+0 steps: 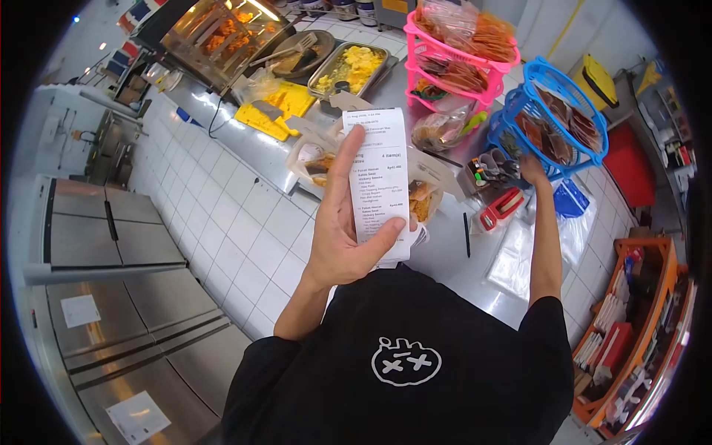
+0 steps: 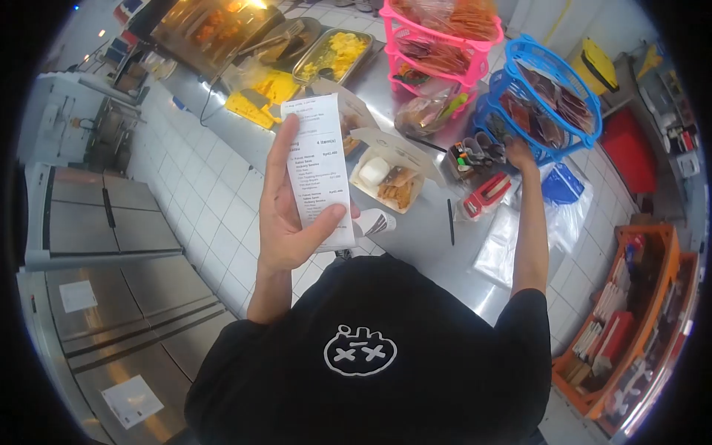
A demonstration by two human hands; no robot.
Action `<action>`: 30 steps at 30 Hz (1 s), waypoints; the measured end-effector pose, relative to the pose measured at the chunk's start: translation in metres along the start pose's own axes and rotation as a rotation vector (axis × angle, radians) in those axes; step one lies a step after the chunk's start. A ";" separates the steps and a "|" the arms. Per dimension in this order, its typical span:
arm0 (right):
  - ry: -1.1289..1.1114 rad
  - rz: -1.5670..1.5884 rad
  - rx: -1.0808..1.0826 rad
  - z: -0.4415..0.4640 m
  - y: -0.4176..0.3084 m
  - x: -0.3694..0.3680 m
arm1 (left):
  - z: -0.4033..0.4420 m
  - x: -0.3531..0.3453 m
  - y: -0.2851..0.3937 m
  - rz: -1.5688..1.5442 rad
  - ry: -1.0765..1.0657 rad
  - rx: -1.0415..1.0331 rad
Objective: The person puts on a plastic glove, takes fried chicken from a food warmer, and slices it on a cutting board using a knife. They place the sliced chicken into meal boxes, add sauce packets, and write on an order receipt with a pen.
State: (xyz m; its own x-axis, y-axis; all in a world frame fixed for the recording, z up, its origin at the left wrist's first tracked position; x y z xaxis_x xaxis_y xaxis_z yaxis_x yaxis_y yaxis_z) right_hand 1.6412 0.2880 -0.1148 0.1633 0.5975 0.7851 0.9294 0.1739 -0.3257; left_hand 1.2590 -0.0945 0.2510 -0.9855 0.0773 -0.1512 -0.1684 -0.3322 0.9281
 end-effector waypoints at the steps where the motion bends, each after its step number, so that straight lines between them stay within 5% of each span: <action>1: 0.238 -0.028 0.048 0.016 0.013 0.002 | 0.000 0.002 0.000 -0.012 0.008 -0.009; 5: 0.206 0.162 0.293 0.033 0.001 0.011 | -0.004 0.014 0.003 -0.009 0.066 -0.003; 8: 0.173 -0.083 0.178 0.035 0.011 0.001 | -0.008 0.016 0.003 0.000 0.079 0.003; 14: 0.274 0.058 0.129 0.060 0.046 -0.002 | -0.012 0.024 0.004 0.030 0.088 -0.002; 17: 0.546 0.060 0.209 0.036 0.049 0.006 | -0.015 0.027 0.000 0.014 0.082 0.005; 20: 0.427 0.138 0.190 0.018 0.046 0.003 | -0.012 0.029 -0.006 -0.030 0.061 0.011; 21: 0.231 0.065 0.002 0.027 0.058 -0.004 | -0.011 0.028 -0.008 -0.047 0.050 0.015; 24: 0.538 0.112 0.153 -0.003 0.045 0.007 | -0.008 0.029 -0.009 -0.045 0.006 -0.020; 30: 0.633 0.058 0.048 -0.100 0.009 0.016 | -0.012 0.040 -0.013 -0.050 0.030 -0.014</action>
State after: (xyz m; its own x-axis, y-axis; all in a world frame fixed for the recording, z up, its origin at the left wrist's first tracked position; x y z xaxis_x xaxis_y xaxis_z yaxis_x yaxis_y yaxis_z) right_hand 1.6847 0.2209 -0.0527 0.3910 0.0317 0.9198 0.8994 0.1989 -0.3892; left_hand 1.2217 -0.0988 0.2287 -0.9759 0.0665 -0.2079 -0.2180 -0.3418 0.9141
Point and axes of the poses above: each hand's wrist, its own z-axis towards the middle knuckle, its own x-axis out of the back of the hand, y = z × x, the point moved 9 cm from there along z, towards the middle knuckle, and after that the axes turned 14 degrees about -y, right-handed, at the moved point
